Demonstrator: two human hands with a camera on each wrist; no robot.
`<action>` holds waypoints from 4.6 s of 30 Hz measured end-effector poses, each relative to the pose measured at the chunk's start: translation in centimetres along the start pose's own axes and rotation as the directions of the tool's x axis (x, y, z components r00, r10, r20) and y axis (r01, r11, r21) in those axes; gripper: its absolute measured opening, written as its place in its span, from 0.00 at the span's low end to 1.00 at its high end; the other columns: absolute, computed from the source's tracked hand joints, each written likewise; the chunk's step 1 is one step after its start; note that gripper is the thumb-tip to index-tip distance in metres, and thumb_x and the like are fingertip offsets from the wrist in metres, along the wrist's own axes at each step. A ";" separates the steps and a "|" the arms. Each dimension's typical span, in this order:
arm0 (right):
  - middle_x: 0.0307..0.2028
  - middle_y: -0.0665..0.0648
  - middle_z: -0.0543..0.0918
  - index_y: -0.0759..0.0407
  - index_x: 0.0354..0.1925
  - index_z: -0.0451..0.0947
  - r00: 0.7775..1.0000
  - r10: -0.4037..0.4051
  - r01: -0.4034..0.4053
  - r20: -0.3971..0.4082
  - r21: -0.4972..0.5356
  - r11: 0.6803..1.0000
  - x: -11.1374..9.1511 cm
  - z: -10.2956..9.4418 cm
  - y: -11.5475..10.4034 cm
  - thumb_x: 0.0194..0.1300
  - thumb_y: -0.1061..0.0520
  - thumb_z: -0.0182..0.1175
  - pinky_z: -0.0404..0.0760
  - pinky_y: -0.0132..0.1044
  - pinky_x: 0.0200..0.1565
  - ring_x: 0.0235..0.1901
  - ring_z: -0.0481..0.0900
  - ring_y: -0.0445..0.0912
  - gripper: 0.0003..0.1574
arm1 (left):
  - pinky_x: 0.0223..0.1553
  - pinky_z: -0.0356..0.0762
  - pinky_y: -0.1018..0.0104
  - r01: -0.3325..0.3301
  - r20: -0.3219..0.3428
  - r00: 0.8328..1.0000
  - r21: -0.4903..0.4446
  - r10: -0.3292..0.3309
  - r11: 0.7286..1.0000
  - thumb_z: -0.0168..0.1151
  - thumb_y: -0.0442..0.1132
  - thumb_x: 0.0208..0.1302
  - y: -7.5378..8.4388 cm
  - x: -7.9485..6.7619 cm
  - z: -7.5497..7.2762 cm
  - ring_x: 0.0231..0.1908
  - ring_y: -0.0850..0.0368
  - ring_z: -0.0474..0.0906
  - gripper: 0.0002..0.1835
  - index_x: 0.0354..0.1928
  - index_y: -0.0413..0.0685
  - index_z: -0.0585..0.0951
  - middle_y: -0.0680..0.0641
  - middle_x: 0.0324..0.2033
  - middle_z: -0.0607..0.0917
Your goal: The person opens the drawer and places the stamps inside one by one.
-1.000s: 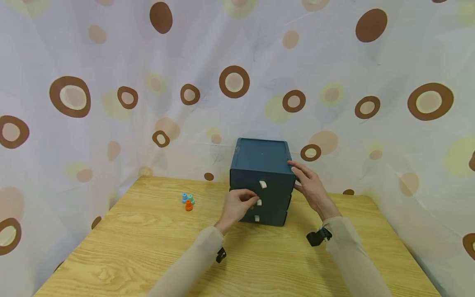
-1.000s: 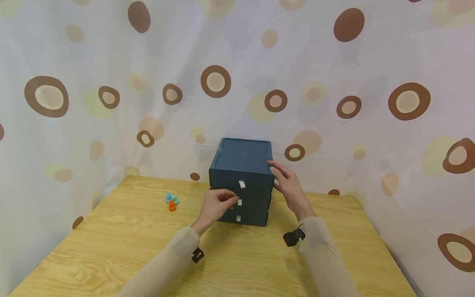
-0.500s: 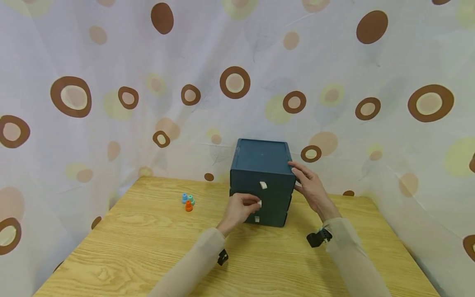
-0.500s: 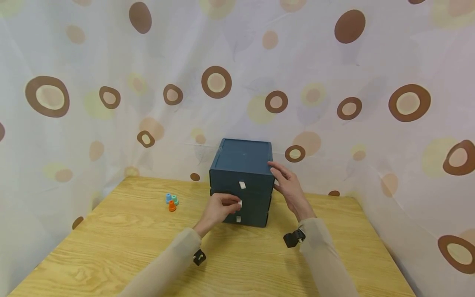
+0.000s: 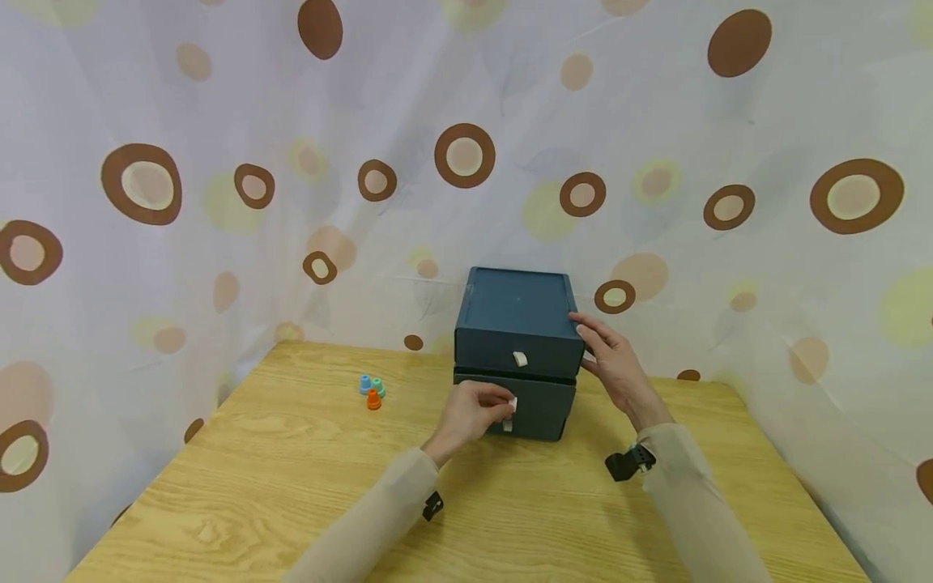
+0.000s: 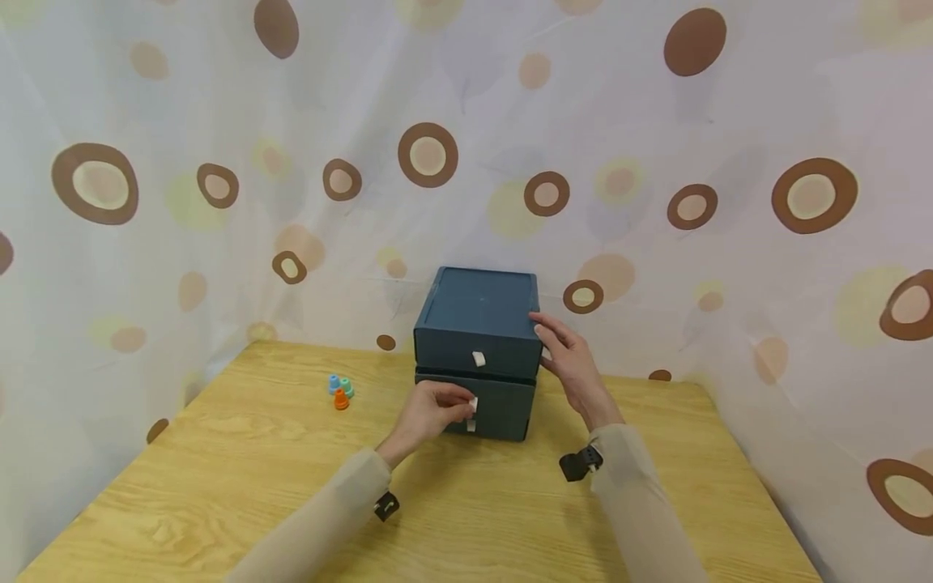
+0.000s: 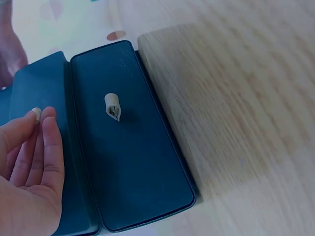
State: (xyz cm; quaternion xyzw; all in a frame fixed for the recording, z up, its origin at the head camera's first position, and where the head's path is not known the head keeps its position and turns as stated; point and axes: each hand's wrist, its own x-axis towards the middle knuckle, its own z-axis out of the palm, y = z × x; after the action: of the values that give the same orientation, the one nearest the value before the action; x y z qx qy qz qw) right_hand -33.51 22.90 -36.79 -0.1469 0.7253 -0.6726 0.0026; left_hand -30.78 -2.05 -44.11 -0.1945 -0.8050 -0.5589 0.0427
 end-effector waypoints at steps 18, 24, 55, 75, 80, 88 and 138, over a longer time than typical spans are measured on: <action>0.79 0.57 0.41 0.52 0.75 0.58 1.000 -0.005 0.005 0.001 -0.004 1.000 0.0 -0.2 0.1 0.76 0.41 0.47 0.52 0.62 0.71 0.77 0.40 0.60 0.36 | 0.31 0.83 0.69 -0.034 0.033 0.999 0.043 0.032 0.999 0.68 0.37 0.62 0.3 -2.0 0.1 0.29 0.56 0.86 0.06 0.39 0.46 0.90 0.50 0.30 0.90; 0.79 0.57 0.42 0.54 0.75 0.57 1.000 -0.002 0.002 0.004 -0.008 1.000 0.0 -0.1 0.0 0.77 0.42 0.46 0.53 0.62 0.71 0.77 0.40 0.60 0.35 | 0.30 0.83 0.69 -0.048 0.054 0.997 0.034 0.047 0.998 0.69 0.37 0.61 0.3 -2.6 0.1 0.29 0.56 0.87 0.07 0.39 0.44 0.90 0.48 0.31 0.90; 0.78 0.56 0.44 0.54 0.74 0.58 1.000 -0.013 0.013 -0.009 -0.010 1.000 -0.2 0.1 0.0 0.76 0.40 0.46 0.53 0.63 0.71 0.77 0.41 0.57 0.36 | 0.34 0.85 0.63 -0.088 0.098 0.991 0.004 0.087 0.996 0.69 0.36 0.61 0.1 -2.8 -0.6 0.31 0.54 0.88 0.07 0.40 0.43 0.90 0.46 0.32 0.90; 0.78 0.56 0.44 0.53 0.74 0.59 1.000 -0.017 0.016 -0.015 -0.016 1.000 0.0 0.3 0.1 0.76 0.40 0.46 0.53 0.63 0.71 0.77 0.42 0.58 0.36 | 0.32 0.82 0.74 -0.090 0.086 0.993 0.044 0.086 0.995 0.70 0.36 0.60 0.7 -4.1 -0.5 0.30 0.63 0.87 0.07 0.39 0.44 0.90 0.48 0.31 0.90; 0.78 0.57 0.45 0.54 0.74 0.59 1.000 -0.017 0.017 -0.015 -0.016 1.000 0.0 0.3 0.1 0.76 0.40 0.46 0.54 0.63 0.71 0.77 0.43 0.58 0.36 | 0.32 0.82 0.74 -0.104 0.090 0.991 0.043 0.099 0.994 0.70 0.37 0.60 0.7 -4.7 -0.5 0.30 0.66 0.86 0.07 0.39 0.44 0.90 0.48 0.31 0.90; 0.78 0.57 0.46 0.54 0.74 0.59 1.000 -0.010 0.010 -0.018 -0.010 1.000 0.0 0.3 0.0 0.76 0.40 0.46 0.55 0.61 0.71 0.77 0.44 0.58 0.36 | 0.31 0.82 0.74 -0.128 0.110 0.986 0.036 0.123 0.991 0.70 0.36 0.60 1.0 -5.4 -0.7 0.29 0.67 0.86 0.07 0.38 0.43 0.90 0.48 0.31 0.90; 0.78 0.56 0.45 0.54 0.73 0.59 1.000 -0.013 0.013 -0.016 -0.008 1.000 -0.1 0.3 0.1 0.76 0.40 0.46 0.53 0.62 0.71 0.77 0.42 0.58 0.35 | 0.18 0.79 0.65 -0.316 0.044 0.948 -0.008 0.316 0.949 0.65 0.42 0.66 1.0 -7.1 -4.8 0.14 0.55 0.77 0.09 0.33 0.46 0.88 0.50 0.19 0.84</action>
State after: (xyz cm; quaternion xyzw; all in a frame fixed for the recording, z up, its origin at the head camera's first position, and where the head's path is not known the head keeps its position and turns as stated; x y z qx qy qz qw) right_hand -33.35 22.61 -36.93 -0.1461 0.7270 -0.6708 -0.0084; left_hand -24.60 -8.02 -43.48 -0.3334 -0.7640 -0.5406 0.1137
